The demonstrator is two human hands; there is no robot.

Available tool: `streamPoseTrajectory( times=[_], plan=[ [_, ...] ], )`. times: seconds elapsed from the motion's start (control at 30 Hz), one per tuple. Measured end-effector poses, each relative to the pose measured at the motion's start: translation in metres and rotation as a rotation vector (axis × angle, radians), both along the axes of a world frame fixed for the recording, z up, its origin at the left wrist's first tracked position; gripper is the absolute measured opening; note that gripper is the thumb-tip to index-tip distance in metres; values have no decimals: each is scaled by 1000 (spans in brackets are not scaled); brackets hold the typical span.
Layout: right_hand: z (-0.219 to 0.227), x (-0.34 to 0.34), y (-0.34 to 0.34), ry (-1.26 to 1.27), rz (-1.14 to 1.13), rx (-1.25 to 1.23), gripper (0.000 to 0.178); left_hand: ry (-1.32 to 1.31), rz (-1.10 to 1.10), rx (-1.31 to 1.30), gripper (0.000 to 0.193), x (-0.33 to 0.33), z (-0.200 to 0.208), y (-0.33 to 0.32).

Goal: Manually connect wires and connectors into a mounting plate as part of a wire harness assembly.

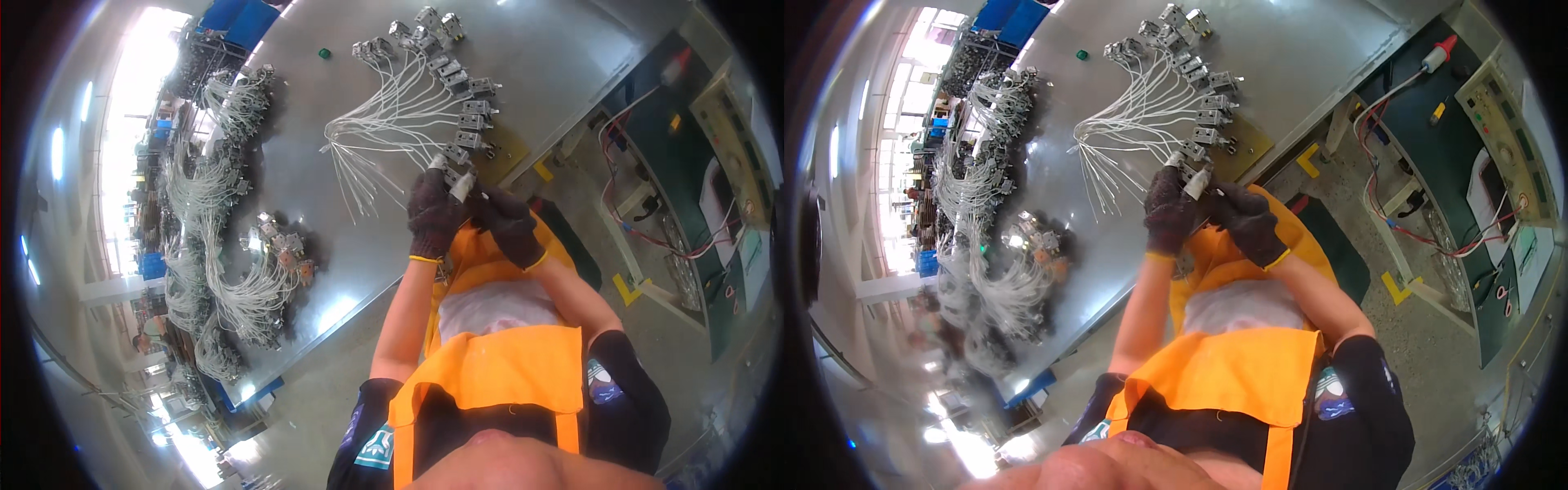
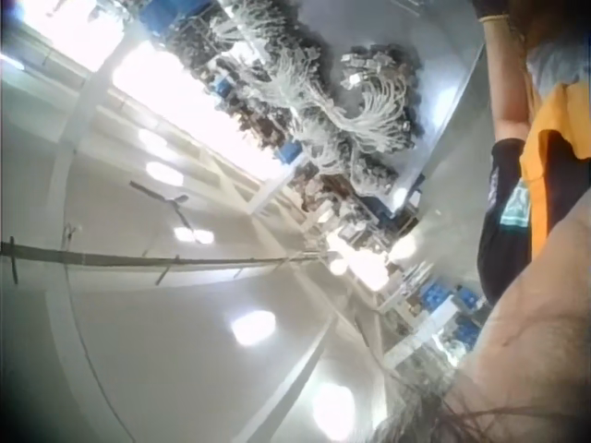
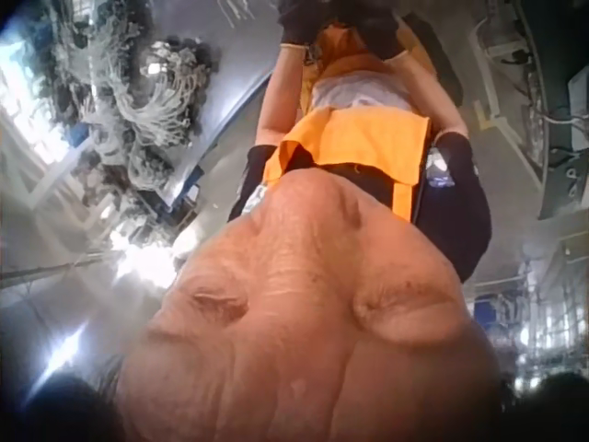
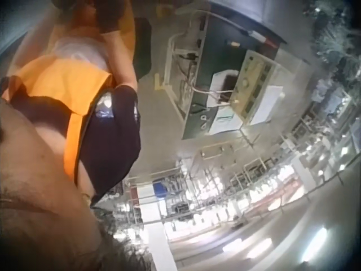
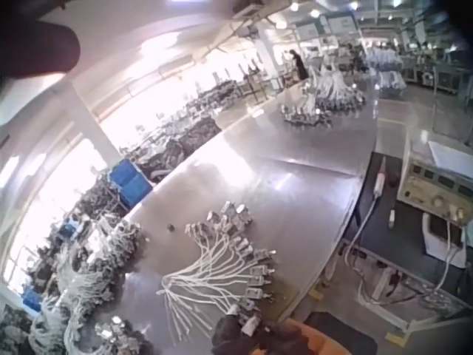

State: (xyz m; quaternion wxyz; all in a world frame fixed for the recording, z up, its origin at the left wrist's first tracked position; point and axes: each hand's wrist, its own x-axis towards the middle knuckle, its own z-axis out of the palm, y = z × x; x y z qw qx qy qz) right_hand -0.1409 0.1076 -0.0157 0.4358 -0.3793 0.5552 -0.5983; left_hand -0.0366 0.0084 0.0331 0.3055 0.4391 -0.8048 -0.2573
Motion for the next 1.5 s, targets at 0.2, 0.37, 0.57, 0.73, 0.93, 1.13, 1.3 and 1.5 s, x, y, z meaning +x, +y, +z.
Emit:
streamPoseTrajectory(
  times=[0.2,0.37,0.57,0.73,0.93,1.13,1.3,1.5],
  plan=[
    [11,-16,-8,877,-116,-477,16,-121,10,-12,46,2,7,3],
    [8,-6,-2,-80,55,-256,18,-78,6,97,43,1,8,0],
    [-1,4,3,-1402,375,-152,25,319,-56,361,49,17,-32,-3],
    [-7,4,-17,-1214,-189,231,23,633,-115,776,73,34,-22,-1],
    [25,-44,-28,561,-349,-296,22,623,-141,621,62,22,-35,-9],
    [8,-12,12,-444,-50,30,26,338,-167,356,56,17,-33,-9],
    [15,-7,-4,468,-94,-285,27,628,-67,785,49,1,-9,-4],
    [11,-2,-3,96,-74,-328,20,581,-60,672,50,2,-28,-6]
  ],
)
